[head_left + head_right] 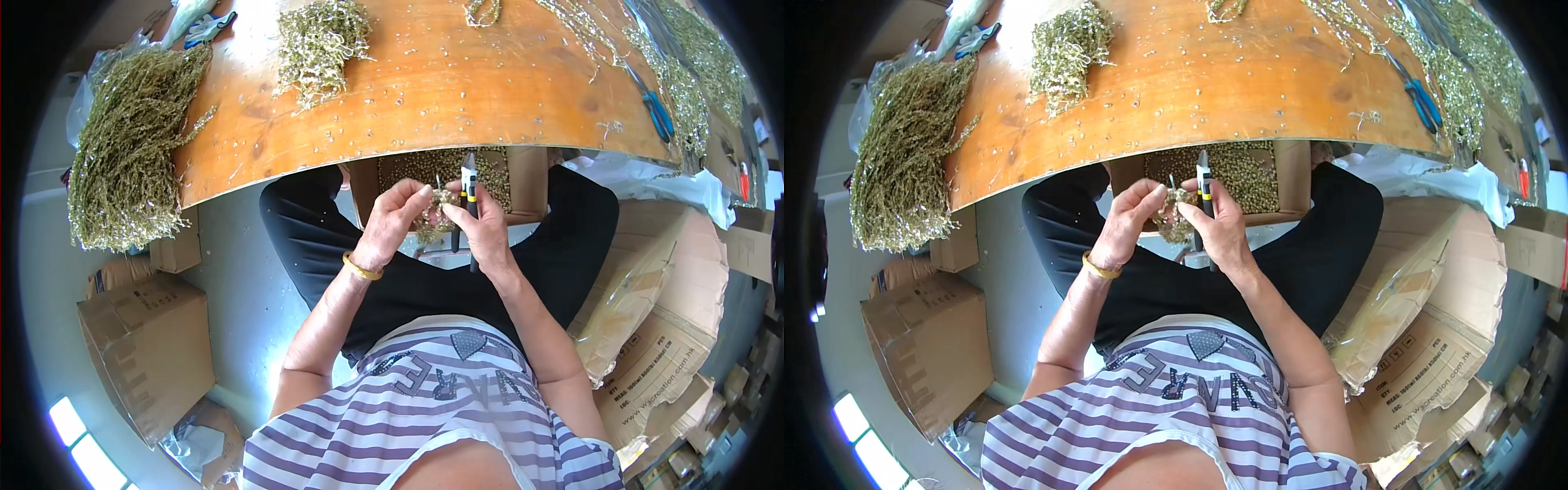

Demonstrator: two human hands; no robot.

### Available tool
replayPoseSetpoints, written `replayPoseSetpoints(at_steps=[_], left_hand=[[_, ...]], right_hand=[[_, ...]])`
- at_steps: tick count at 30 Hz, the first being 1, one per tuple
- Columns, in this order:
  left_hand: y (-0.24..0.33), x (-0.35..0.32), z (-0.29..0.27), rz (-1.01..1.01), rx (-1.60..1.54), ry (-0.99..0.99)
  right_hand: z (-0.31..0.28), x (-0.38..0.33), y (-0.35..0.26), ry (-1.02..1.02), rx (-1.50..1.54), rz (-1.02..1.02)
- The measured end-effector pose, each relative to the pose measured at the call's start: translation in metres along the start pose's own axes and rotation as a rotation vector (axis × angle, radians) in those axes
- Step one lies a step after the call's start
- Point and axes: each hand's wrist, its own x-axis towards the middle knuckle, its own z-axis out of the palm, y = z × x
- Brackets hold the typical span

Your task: The recorder is using small pliers to trim and process gold-colored plastic decorative garlands at a workbench.

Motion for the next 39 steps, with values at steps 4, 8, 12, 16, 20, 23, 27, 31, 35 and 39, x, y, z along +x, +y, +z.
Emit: replayPoseSetpoints(at_steps=[4, 8, 12, 16, 20, 23, 27, 31, 35, 39], left_hand=[[-0.004, -0.001, 0.007, 0.156, 0.067, -0.049], [-0.011, 0.004, -0.002, 0.092, 0.064, -0.053], [-0.014, 0.002, 0.004, 0.18, 0.111, -0.002], [-0.017, 0.004, -0.001, 0.136, 0.211, 0.028], [-0.019, 0.005, -0.003, 0.147, 0.177, 0.044], [-0.017, 0.004, -0.002, 0.106, 0.082, 0.001], [-0.013, 0.0, -0.005, 0.024, -0.008, -0.071], [-0.009, 0.001, -0.008, -0.056, -0.142, -0.127], [0.0, -0.002, -0.004, -0.052, 0.038, -0.1], [-0.004, -0.002, -0.002, 0.004, 0.209, -0.042]], right_hand=[[-0.005, 0.001, 0.008, 0.0, -0.03, -0.005], [-0.004, 0.0, 0.0, -0.068, 0.522, 0.259], [-0.001, 0.003, 0.01, -0.003, 0.336, 0.181], [0.002, 0.0, 0.004, 0.056, -0.271, -0.162], [0.003, 0.001, 0.005, 0.069, -0.512, -0.331], [0.0, 0.005, 0.01, 0.015, -0.316, -0.18], [-0.006, 0.005, 0.011, -0.083, 0.134, 0.15], [-0.007, 0.002, 0.007, -0.149, 0.432, 0.222], [-0.002, -0.001, -0.001, -0.115, 0.083, 0.013], [-0.005, -0.006, 0.0, -0.056, -0.325, -0.173]])
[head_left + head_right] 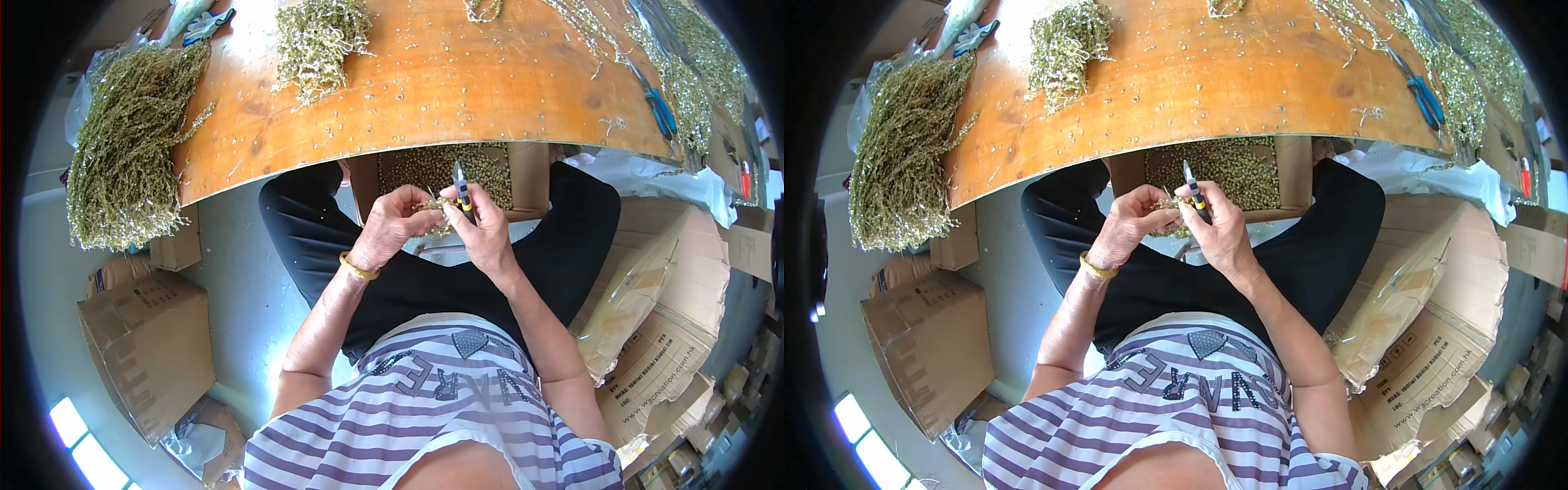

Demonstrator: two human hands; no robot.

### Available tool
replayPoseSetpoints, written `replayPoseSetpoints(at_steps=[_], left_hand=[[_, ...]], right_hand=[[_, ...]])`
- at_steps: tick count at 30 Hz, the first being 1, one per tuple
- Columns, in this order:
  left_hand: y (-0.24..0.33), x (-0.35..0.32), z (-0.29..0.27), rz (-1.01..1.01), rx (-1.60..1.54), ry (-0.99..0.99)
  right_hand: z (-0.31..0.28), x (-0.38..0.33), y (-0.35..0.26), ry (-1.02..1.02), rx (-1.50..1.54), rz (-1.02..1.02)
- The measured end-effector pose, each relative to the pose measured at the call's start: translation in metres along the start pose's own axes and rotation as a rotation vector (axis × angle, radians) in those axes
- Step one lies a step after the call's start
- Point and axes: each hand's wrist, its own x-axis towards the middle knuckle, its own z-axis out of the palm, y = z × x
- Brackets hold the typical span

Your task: The recorder is using small pliers to trim and process gold-colored plastic decorative garlands at a workbench.

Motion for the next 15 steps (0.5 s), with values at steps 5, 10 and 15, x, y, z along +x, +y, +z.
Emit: replayPoseSetpoints(at_steps=[5, 10, 15], left_hand=[[-0.018, 0.002, -0.002, 0.098, 0.011, 0.079], [-0.013, 0.003, 0.002, 0.041, -0.156, 0.036], [-0.02, 0.003, 0.003, 0.062, -0.083, 0.055]], right_hand=[[0.006, -0.002, -0.005, 0.085, -0.063, -0.017], [0.004, -0.001, 0.005, 0.112, -0.084, -0.062], [0.001, -0.002, 0.001, 0.052, -0.176, -0.017]])
